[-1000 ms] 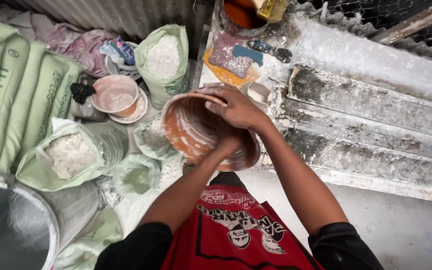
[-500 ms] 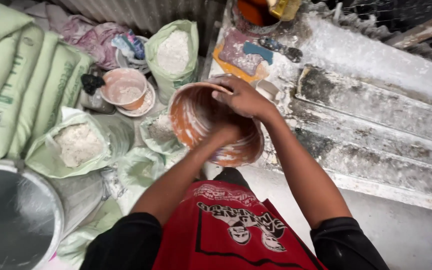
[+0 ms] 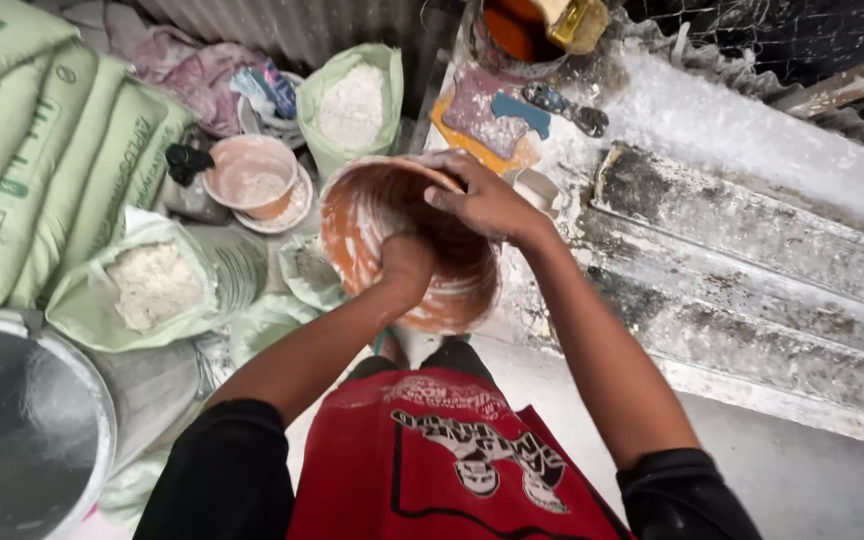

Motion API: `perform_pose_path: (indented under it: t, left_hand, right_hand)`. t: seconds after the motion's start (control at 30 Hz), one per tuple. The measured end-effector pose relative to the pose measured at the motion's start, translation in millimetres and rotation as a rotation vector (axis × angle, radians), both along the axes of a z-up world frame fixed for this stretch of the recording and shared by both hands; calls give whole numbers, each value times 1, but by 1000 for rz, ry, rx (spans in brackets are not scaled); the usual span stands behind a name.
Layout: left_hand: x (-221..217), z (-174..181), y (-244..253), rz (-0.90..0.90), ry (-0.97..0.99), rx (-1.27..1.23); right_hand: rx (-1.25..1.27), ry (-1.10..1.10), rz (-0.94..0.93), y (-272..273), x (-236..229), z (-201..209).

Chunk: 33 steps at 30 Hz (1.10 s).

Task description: Applying a reddish liquid coating to a circular mold using a paint brush.

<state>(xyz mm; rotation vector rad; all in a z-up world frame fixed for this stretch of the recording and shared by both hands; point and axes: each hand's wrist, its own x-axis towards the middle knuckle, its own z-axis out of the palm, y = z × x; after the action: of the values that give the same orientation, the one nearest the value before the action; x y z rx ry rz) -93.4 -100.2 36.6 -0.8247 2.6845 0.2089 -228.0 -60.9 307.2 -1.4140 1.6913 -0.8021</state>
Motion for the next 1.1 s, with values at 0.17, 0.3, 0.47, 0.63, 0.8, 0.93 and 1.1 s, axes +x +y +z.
perform_pose_path:
  t: [0.17,0.3,0.47,0.63,0.8,0.93,1.1]
  left_hand:
    - [23,132,44,-185,113,294]
    - [53,71,-36,-51,41,-66]
    - [41,149,39,-106,260,220]
    - [82,-150,-9,-71,2,131]
    - [87,31,-3,43,202,234]
    - [74,-29,39,-88,387,348]
    - [72,-210,4,-458,188,310]
  right_hand:
    - [-52,-10,59,-11,13,5]
    - [26,143,94,-22,27,-10]
    - [99,152,117,-38,45,11]
    - [240,167,152,-50,50,1]
    - [423,318,136,-76,66,-62]
    - [446,322,160,-84,84,-46]
    - [457,366,277,-75,100,40]
